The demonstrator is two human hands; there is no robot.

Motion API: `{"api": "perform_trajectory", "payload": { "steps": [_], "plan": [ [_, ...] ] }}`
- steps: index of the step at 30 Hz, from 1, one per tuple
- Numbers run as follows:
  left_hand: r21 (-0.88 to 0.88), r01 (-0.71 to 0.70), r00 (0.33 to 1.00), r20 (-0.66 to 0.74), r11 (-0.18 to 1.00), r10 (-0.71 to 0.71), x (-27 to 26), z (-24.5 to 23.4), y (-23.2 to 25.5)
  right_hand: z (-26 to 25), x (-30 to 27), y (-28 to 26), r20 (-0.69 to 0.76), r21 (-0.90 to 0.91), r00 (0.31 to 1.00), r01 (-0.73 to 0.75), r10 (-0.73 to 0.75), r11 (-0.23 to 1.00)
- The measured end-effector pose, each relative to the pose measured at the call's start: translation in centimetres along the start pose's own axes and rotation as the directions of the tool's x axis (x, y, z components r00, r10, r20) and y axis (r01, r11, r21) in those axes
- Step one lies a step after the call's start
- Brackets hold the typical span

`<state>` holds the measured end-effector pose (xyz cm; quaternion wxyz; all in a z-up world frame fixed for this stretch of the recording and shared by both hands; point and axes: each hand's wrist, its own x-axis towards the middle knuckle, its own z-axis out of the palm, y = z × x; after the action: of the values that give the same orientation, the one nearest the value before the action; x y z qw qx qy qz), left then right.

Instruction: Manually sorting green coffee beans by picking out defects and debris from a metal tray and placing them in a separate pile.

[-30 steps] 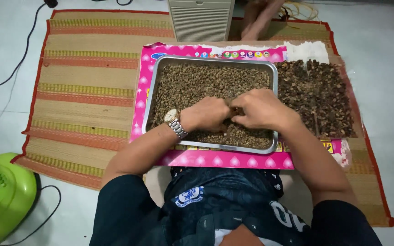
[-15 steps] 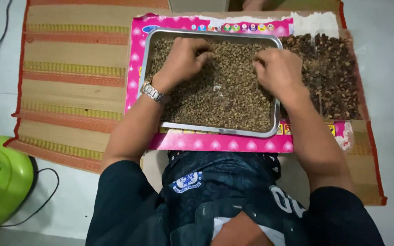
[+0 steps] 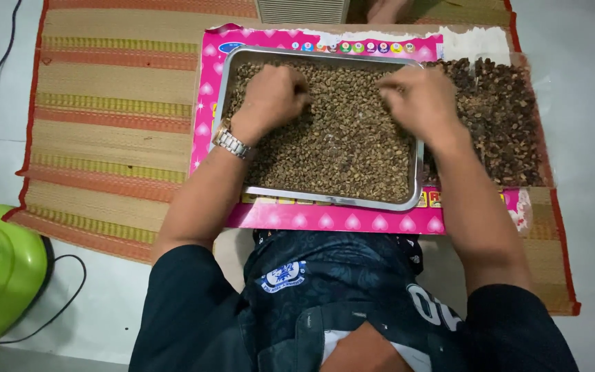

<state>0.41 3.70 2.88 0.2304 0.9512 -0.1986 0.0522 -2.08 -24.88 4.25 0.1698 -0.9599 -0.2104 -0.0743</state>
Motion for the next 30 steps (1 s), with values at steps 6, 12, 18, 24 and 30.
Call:
{"api": "perform_trajectory", "payload": {
  "steps": [6,12,18,24,30],
  "plan": [
    [0.09,-0.074,0.923,0.384,0.993,0.034,-0.7,-0.2,2.7,0.1,2.8,-0.2,0.041,-0.16,0.992,-0.115,0.123,0.98],
    [-0.082,-0.149,0.909,0.38,0.985,0.169,-0.3,1.7,2.3,3.9,3.2,-1.1,0.148,-0.336,0.989,0.036,0.015,0.941],
    [0.091,-0.195,0.854,0.505,0.977,0.124,-1.8,-0.1,4.8,1.0,1.8,-5.3,0.368,-0.032,0.929,0.053,-0.037,0.998],
    [0.146,-0.341,0.828,0.514,0.929,0.223,-1.9,2.5,5.0,-2.3,-0.5,-6.0,0.345,0.022,0.931,0.119,-0.119,0.993],
    [0.111,-0.24,0.908,0.377,0.964,0.183,-0.3,3.9,3.2,1.0,-1.6,-5.7,0.424,-0.051,0.901,0.126,-0.092,0.991]
  ]
}}
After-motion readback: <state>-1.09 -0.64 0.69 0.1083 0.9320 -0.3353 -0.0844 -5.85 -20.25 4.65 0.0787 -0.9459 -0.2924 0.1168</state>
